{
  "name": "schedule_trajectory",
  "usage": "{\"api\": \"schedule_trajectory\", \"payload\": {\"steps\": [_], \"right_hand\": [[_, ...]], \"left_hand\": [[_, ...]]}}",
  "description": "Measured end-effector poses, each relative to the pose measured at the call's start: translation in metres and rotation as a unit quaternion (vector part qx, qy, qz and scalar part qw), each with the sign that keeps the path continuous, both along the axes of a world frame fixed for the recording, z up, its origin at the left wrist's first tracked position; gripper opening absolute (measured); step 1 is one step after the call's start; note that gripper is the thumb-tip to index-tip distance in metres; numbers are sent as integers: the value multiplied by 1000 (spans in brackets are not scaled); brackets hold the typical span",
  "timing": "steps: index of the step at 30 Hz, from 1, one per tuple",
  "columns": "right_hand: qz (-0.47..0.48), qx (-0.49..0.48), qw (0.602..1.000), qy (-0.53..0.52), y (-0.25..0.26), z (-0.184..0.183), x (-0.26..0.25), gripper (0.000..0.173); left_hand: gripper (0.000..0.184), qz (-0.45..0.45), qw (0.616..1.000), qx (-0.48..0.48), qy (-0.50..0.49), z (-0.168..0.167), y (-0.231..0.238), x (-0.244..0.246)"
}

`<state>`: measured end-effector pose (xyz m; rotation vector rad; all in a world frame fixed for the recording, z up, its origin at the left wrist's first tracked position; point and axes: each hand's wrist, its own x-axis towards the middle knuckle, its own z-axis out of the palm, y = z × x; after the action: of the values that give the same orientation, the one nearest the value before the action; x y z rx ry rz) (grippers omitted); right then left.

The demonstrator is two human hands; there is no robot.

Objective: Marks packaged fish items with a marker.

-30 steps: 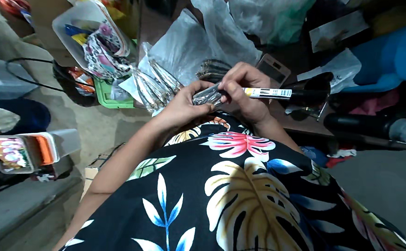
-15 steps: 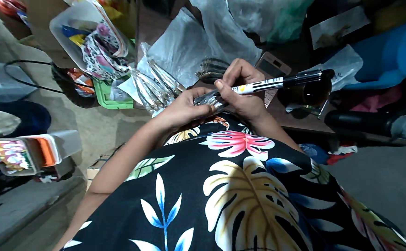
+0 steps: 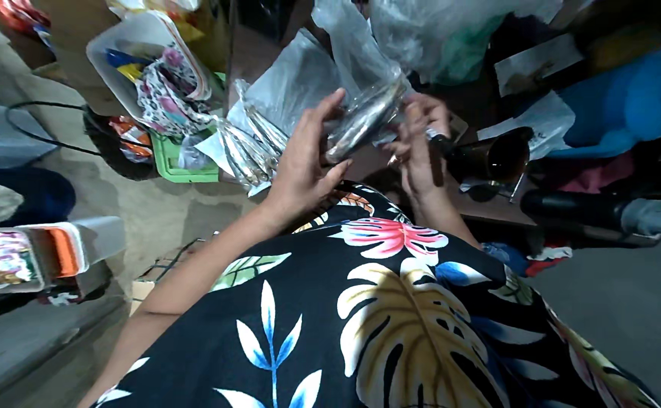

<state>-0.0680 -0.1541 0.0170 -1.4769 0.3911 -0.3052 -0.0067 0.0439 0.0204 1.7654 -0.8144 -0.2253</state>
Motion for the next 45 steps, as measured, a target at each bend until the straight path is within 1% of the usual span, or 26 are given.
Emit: {"api": "schedule_trajectory", "payload": {"steps": [2,3,5,7,8,10,11,12,13,14,16,18,19,21,23,24,25,28,31,33,35,37,39,40,42,45], "right_hand": [[59,85,993,55,13,0,0,46],[73,121,988,59,17,-2,2,46],[65,136,987,51,18,-4,4,42],[55,129,989,40,15,-5,4,32],[50,130,989,42,13,-4,4,26],[35,115,992,45,7,-3,4,19],[30,87,995,40,1,-6,3,19],[27,36,998,37,-6,-10,2,21],[31,-42,998,42,-15,-14,0,25],[41,-134,988,69,-25,-17,-2,31],[83,-283,942,162,-39,-21,-5,40],[144,-365,888,242,-46,-27,-5,44],[183,-388,861,273,-47,-32,-4,45],[255,-422,809,320,-45,-44,-1,46],[299,-439,768,358,-38,-55,3,45],[307,-443,755,373,-33,-58,4,44],[308,-448,747,384,-28,-60,5,43],[282,-465,741,393,-20,-63,6,46],[243,-474,762,369,-21,-60,4,48],[218,-469,783,346,-24,-56,2,45],[193,-455,809,318,-28,-51,0,41],[169,-437,835,288,-31,-46,-1,38],[150,-420,855,264,-32,-42,-3,35],[143,-412,864,253,-33,-40,-3,34],[136,-396,877,236,-34,-35,-3,33],[136,-379,892,206,-34,-32,0,32]], "left_hand": [[69,-1,996,-12,-89,-2,-3,1],[70,-9,995,-22,-102,-2,-4,1],[80,-28,996,-61,-66,-2,-4,2],[89,-24,993,-111,15,-3,2,4],[89,-12,992,-118,44,-4,9,7],[77,37,994,-83,53,-8,34,19],[67,75,996,-36,40,-12,51,28],[57,113,993,26,30,-18,70,38],[48,150,984,93,27,-25,88,46],[43,178,970,159,38,-32,104,54],[37,203,940,265,70,-46,123,66],[35,212,915,329,101,-54,122,69],[39,214,900,359,124,-55,115,68],[54,212,865,423,167,-57,95,66],[73,201,830,482,194,-58,72,67],[80,200,817,502,200,-61,62,69],[86,208,811,509,200,-64,52,70],[106,225,813,503,186,-74,30,72],[116,211,824,493,184,-82,19,70],[116,202,836,474,192,-86,18,70],[109,196,863,417,208,-87,26,72],[96,185,893,325,252,-88,41,74],[81,165,905,210,330,-87,56,74],[72,154,906,129,372,-84,62,71],[53,122,891,-21,436,-77,71,67],[43,87,847,-159,501,-62,75,58]]}}
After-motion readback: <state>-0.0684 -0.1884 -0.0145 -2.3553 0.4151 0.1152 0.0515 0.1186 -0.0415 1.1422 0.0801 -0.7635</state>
